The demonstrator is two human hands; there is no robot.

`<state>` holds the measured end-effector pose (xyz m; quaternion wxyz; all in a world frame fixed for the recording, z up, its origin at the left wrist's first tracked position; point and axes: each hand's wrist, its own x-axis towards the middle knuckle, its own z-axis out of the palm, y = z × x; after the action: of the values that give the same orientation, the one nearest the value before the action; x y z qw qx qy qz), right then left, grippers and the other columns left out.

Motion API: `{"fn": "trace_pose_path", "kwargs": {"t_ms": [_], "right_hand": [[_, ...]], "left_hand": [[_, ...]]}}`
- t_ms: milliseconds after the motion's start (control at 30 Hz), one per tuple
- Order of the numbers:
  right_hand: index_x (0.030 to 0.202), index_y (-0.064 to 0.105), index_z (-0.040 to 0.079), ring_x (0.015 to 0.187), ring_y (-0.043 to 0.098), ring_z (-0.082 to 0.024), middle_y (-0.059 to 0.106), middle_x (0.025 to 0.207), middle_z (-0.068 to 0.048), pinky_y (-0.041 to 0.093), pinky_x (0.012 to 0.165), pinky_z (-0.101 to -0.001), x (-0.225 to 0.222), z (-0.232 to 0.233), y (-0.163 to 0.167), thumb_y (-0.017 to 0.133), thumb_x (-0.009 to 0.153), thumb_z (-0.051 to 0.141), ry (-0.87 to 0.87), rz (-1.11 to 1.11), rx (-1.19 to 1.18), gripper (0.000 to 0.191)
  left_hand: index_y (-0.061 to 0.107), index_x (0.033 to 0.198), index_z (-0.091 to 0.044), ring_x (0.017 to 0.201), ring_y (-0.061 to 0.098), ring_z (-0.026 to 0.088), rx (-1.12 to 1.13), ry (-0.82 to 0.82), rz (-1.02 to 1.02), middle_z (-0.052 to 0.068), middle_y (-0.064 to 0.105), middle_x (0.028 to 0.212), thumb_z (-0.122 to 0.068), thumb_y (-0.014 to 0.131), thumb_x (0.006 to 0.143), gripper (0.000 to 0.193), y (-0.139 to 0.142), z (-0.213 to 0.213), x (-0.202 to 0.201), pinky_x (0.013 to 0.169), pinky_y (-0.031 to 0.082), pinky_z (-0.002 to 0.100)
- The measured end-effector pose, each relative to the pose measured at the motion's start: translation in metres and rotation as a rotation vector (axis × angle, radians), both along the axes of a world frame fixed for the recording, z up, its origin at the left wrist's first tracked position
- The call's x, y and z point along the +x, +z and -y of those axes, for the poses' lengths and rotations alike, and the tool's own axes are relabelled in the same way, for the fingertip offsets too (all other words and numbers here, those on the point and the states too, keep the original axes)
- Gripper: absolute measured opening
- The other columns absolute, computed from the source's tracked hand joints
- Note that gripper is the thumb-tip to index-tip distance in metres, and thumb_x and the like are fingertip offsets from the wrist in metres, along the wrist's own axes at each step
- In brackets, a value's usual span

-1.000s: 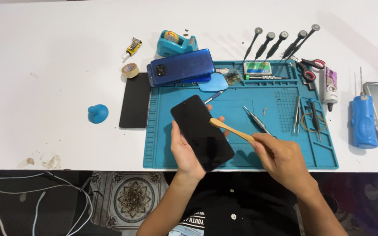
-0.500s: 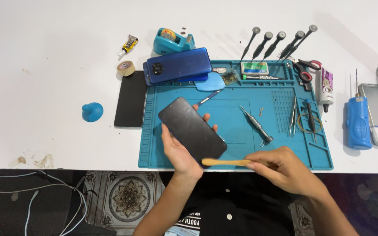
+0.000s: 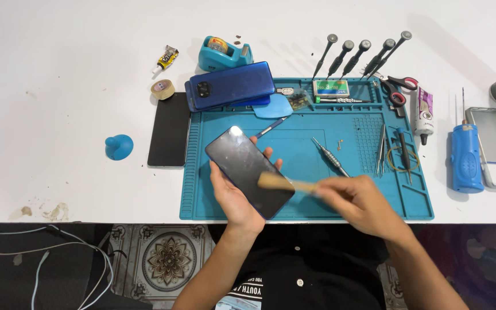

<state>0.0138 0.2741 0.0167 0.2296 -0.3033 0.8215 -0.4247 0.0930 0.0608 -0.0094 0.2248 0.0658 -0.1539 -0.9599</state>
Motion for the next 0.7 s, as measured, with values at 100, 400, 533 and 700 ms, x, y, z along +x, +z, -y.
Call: {"fn": "trace_pose_path", "kwargs": {"t_ms": [100, 400, 533, 700], "right_hand": [[0.108, 0.081, 0.005, 0.046, 0.043, -0.006, 0.06, 0.053, 0.001, 0.032, 0.041, -0.0274, -0.005, 0.009, 0.003, 0.068, 0.093, 0.018, -0.09, -0.085, -0.05, 0.024], [0.104, 0.082, 0.003, 0.048, 0.04, -0.006, 0.057, 0.055, 0.003, 0.03, 0.042, -0.0269, -0.01, 0.018, -0.001, 0.071, 0.092, 0.019, 0.059, 0.057, -0.101, 0.023], [0.102, 0.079, 0.002, 0.053, 0.042, -0.003, 0.056, 0.06, 0.006, 0.033, 0.044, -0.0256, -0.015, 0.024, -0.004, 0.067, 0.096, 0.021, -0.102, -0.015, -0.199, 0.023], [0.094, 0.079, 0.002, 0.05, 0.038, -0.004, 0.054, 0.056, 0.005, 0.028, 0.043, -0.0267, -0.012, 0.027, -0.001, 0.069, 0.095, 0.022, -0.109, 0.048, -0.179, 0.023]], "left_hand": [[0.048, 0.145, -0.01, 0.115, 0.062, 0.032, 0.005, -0.014, 0.006, 0.012, 0.059, 0.136, -0.055, 0.027, 0.107, 0.063, 0.0, 0.0, 0.0, 0.097, 0.052, 0.055], [0.049, 0.142, -0.009, 0.111, 0.064, 0.032, -0.025, -0.029, 0.061, 0.012, 0.06, 0.132, -0.053, 0.026, 0.106, 0.061, 0.007, -0.002, 0.001, 0.097, 0.053, 0.056], [0.049, 0.144, -0.008, 0.112, 0.064, 0.031, -0.069, -0.04, 0.036, 0.012, 0.06, 0.134, -0.053, 0.026, 0.109, 0.061, 0.008, -0.001, 0.001, 0.095, 0.051, 0.053], [0.051, 0.14, -0.009, 0.109, 0.064, 0.03, -0.062, -0.068, 0.079, 0.011, 0.061, 0.13, -0.053, 0.027, 0.107, 0.06, 0.01, -0.002, 0.0, 0.094, 0.054, 0.055]]}}
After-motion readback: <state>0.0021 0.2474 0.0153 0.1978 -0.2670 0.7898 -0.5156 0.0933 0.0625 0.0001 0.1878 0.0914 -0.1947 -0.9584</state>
